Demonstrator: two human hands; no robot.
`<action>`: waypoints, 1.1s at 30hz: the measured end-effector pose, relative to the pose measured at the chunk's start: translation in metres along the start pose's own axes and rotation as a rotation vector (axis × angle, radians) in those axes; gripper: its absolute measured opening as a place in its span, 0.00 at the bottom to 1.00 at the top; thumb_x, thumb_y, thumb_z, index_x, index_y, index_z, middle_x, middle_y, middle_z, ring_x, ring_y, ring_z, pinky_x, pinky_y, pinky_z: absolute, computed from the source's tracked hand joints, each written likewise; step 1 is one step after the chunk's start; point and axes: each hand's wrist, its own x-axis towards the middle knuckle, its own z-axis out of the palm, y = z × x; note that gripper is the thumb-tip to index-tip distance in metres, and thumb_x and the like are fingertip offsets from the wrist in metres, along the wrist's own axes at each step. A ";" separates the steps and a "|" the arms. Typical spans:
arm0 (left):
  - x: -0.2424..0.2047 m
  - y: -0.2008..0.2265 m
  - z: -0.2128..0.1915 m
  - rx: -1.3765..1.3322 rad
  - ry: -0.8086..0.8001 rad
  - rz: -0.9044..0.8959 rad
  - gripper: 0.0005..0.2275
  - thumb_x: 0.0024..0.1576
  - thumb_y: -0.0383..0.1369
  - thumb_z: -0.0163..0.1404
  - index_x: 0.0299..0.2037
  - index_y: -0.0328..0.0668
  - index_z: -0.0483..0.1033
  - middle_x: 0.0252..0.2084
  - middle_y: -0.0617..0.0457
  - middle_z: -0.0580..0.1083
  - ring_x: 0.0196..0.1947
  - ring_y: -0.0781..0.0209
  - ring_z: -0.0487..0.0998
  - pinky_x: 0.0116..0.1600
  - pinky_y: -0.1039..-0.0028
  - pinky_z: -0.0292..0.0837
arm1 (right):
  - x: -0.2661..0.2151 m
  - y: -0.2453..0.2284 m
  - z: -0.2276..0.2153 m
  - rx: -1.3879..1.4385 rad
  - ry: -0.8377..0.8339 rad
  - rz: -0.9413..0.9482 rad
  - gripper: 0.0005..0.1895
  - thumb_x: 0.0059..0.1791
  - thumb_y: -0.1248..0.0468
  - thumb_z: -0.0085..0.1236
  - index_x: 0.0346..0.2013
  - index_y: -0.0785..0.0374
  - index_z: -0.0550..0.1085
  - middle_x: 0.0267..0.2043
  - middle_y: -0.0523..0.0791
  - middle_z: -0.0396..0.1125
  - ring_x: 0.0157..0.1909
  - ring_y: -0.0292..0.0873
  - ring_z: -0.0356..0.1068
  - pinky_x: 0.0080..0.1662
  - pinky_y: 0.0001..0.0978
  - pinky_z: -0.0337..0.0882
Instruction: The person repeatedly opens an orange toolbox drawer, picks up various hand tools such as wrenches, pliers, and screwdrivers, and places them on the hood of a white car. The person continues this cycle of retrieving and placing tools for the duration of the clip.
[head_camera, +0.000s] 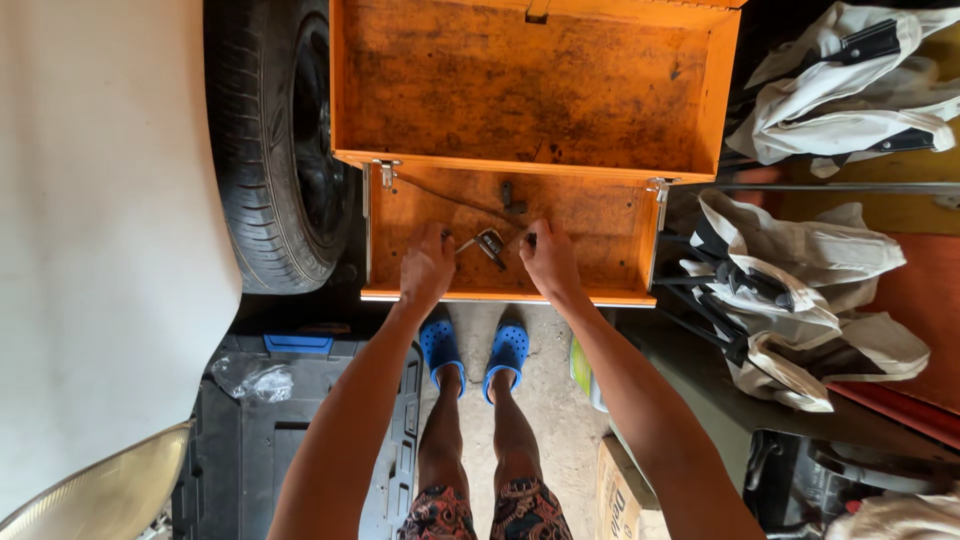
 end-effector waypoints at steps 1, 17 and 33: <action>0.001 0.002 0.000 -0.015 0.004 -0.003 0.10 0.59 0.33 0.52 0.47 0.39 0.73 0.47 0.36 0.74 0.46 0.30 0.75 0.46 0.46 0.72 | 0.002 0.002 0.003 -0.040 -0.020 0.003 0.12 0.47 0.64 0.62 0.41 0.68 0.72 0.43 0.59 0.67 0.42 0.64 0.71 0.44 0.54 0.73; 0.021 -0.007 0.041 -0.813 -0.299 -0.471 0.14 0.66 0.37 0.41 0.48 0.38 0.78 0.37 0.51 0.81 0.33 0.61 0.82 0.36 0.70 0.76 | 0.020 -0.025 -0.036 0.395 -0.136 0.240 0.08 0.52 0.63 0.57 0.43 0.64 0.74 0.38 0.50 0.75 0.37 0.46 0.77 0.37 0.29 0.76; 0.030 -0.020 -0.013 -0.036 -0.288 -0.042 0.11 0.60 0.34 0.52 0.47 0.36 0.76 0.45 0.38 0.77 0.45 0.41 0.79 0.50 0.56 0.73 | -0.002 -0.020 -0.054 -0.109 -0.657 -0.370 0.15 0.44 0.71 0.58 0.45 0.58 0.77 0.54 0.52 0.69 0.48 0.55 0.72 0.48 0.47 0.75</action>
